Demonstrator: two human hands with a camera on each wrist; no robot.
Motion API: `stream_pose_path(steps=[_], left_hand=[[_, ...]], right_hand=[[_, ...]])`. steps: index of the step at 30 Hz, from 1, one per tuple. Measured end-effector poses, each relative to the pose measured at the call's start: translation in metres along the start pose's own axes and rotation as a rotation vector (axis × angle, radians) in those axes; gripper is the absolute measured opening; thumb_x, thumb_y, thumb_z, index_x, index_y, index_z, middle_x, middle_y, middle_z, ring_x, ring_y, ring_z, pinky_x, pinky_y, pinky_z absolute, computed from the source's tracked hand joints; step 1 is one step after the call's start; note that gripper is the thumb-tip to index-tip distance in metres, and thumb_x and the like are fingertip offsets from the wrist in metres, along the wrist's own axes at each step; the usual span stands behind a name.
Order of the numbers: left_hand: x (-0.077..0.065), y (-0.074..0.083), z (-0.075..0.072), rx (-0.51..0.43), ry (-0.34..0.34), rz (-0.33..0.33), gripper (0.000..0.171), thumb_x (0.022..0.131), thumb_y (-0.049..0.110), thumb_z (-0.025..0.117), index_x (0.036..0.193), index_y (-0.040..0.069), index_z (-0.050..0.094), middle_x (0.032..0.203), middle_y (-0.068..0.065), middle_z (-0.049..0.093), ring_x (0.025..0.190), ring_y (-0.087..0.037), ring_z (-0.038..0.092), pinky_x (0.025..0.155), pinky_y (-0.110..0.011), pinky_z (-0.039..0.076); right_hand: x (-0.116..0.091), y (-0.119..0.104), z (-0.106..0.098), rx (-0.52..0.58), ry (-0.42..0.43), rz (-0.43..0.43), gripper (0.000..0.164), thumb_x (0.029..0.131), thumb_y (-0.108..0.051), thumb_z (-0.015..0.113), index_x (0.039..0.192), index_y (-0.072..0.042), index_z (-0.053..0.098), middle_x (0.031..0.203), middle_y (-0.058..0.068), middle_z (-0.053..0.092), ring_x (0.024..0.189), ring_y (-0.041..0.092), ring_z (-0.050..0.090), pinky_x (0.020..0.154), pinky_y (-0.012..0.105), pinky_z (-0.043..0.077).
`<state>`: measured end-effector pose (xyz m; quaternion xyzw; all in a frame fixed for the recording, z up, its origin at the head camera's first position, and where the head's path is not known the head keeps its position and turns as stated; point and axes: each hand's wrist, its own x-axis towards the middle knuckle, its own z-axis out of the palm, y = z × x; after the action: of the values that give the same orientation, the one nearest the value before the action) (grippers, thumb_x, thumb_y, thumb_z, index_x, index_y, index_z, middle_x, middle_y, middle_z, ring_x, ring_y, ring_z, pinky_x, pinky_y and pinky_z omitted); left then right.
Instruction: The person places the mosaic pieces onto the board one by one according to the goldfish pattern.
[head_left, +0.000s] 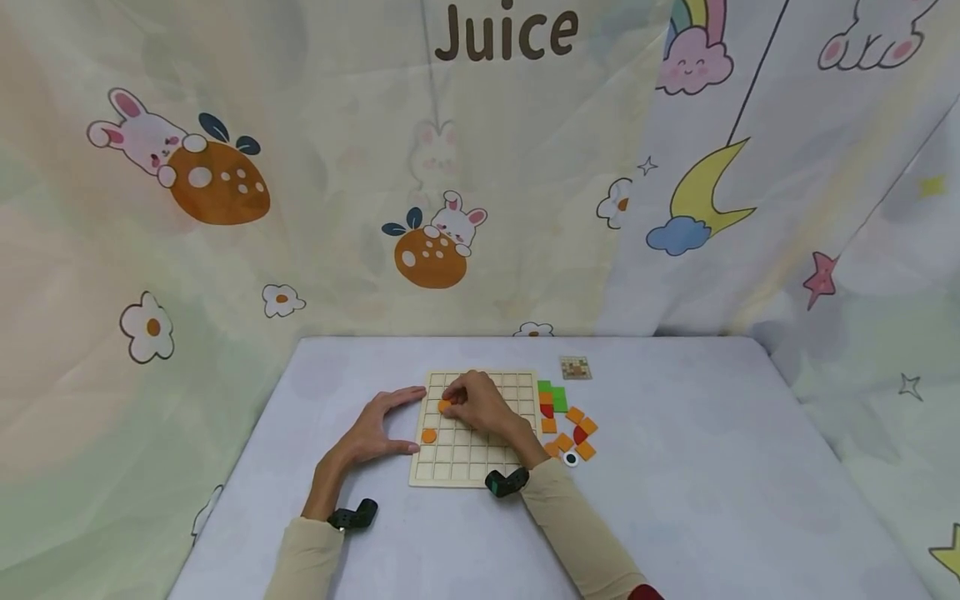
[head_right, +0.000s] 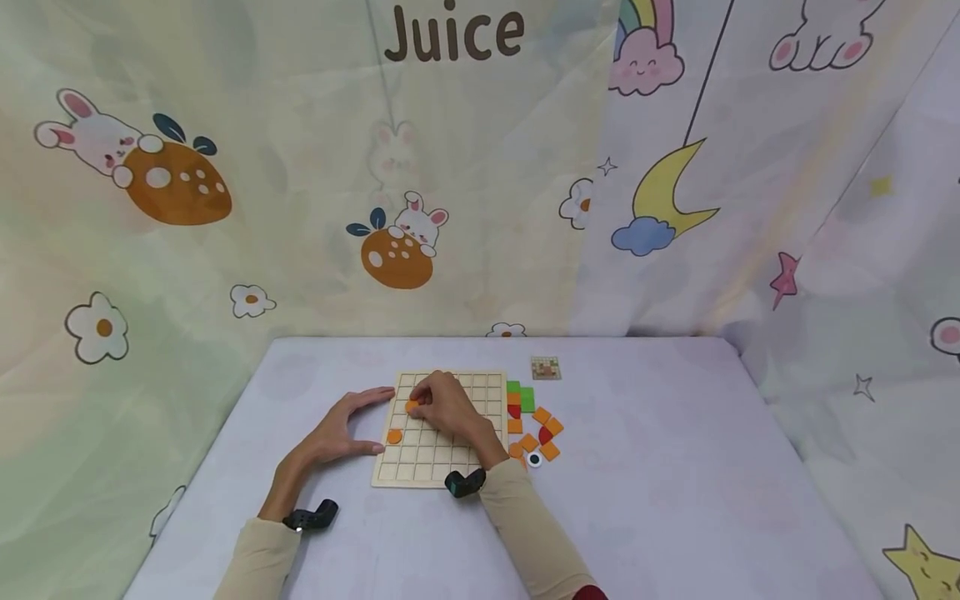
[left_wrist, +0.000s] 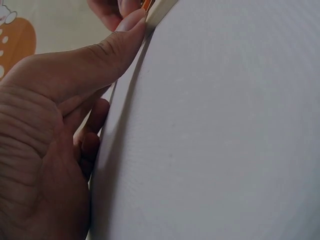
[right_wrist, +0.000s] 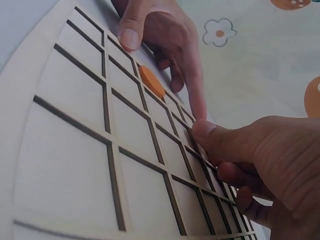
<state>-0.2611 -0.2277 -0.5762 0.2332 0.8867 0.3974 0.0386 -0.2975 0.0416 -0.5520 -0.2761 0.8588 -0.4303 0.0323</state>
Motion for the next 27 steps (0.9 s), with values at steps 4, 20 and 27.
stream_pose_path(steps=[4, 20, 27], left_hand=[[0.0, 0.001, 0.0, 0.001, 0.005, 0.012, 0.095, 0.076, 0.038, 0.1, 0.159, 0.016, 0.059, 0.169, -0.005, 0.053, 0.149, -0.038, 0.05, 0.122, -0.071, 0.038], [0.0, 0.003, -0.001, -0.001, 0.004, 0.0, 0.095, 0.075, 0.036, 0.101, 0.158, 0.015, 0.059, 0.169, -0.007, 0.053, 0.149, -0.039, 0.05, 0.123, -0.072, 0.036], [-0.001, 0.003, 0.0, -0.003, 0.006, 0.001, 0.096, 0.074, 0.035, 0.102, 0.158, 0.015, 0.059, 0.169, -0.007, 0.054, 0.148, -0.039, 0.05, 0.122, -0.071, 0.038]], right_hand=[[0.003, -0.001, 0.003, 0.006, -0.002, 0.004, 0.018, 0.092, -0.011, 0.088, 0.108, -0.004, 0.084, 0.091, 0.003, 0.079, 0.076, 0.005, 0.063, 0.072, 0.02, 0.054], [0.01, -0.003, 0.011, -0.044, 0.032, 0.027, 0.022, 0.092, -0.016, 0.09, 0.111, -0.007, 0.086, 0.089, 0.0, 0.078, 0.072, 0.004, 0.061, 0.067, 0.02, 0.049], [0.01, -0.004, 0.012, -0.053, 0.029, 0.024, 0.018, 0.094, -0.015, 0.087, 0.111, -0.008, 0.085, 0.091, -0.001, 0.079, 0.075, 0.004, 0.061, 0.07, 0.021, 0.05]])
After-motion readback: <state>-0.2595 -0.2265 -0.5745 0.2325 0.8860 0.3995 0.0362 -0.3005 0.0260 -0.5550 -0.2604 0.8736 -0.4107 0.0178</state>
